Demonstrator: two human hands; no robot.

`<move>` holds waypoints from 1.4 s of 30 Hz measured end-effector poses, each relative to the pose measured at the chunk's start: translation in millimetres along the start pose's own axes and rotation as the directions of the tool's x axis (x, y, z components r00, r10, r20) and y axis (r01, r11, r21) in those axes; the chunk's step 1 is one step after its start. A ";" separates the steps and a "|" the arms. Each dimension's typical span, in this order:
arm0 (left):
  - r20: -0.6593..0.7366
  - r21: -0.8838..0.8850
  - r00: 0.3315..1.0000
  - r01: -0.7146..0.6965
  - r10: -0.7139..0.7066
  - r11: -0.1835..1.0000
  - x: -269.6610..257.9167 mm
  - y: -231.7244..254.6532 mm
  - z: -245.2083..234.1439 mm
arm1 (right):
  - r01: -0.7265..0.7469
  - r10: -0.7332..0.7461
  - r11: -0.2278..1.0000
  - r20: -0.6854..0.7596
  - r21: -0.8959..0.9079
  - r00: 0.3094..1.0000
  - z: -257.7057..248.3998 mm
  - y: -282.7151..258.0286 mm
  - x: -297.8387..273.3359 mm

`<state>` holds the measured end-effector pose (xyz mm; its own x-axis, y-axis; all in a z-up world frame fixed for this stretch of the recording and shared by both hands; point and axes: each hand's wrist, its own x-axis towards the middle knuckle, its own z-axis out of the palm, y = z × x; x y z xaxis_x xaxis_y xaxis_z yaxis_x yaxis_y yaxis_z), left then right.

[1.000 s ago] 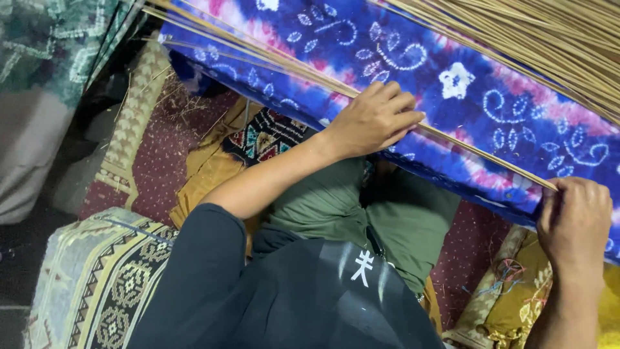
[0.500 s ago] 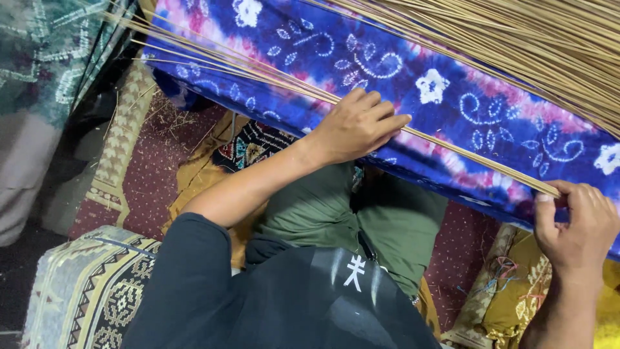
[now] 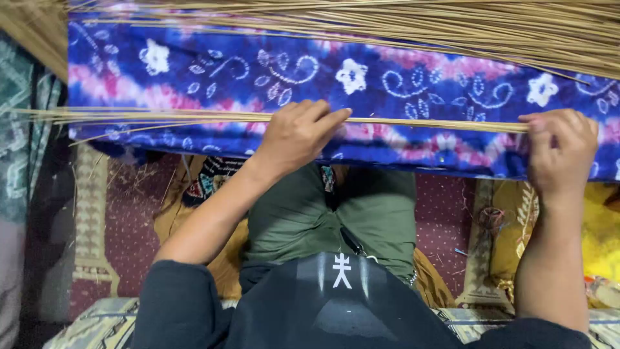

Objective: Sorting and aligning long thin sticks on a patterned cloth

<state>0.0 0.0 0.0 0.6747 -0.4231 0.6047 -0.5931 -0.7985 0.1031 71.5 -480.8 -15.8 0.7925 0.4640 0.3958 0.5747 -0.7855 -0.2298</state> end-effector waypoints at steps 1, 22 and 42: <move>-0.003 0.004 1.000 0.002 -0.002 1.000 -1.2 -1.5 -1.6 | -0.062 0.065 0.995 -0.032 0.080 0.997 0.4 9.3 -2.2; 0.071 -0.093 0.997 0.004 0.003 0.996 15.9 12.1 -12.0 | -0.411 0.690 0.030 0.279 0.911 0.668 -27.6 -53.9 64.2; 0.129 -0.055 0.990 0.067 -0.059 0.996 5.6 2.3 -3.0 | -0.258 0.302 0.899 -0.075 0.355 0.950 13.7 -10.7 27.2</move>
<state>1.1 -3.0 6.0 0.7597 -0.4268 0.4905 -0.5699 -0.8003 0.1863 89.7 -454.2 -14.8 0.9115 0.1732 0.3731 0.3846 -0.6802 -0.6240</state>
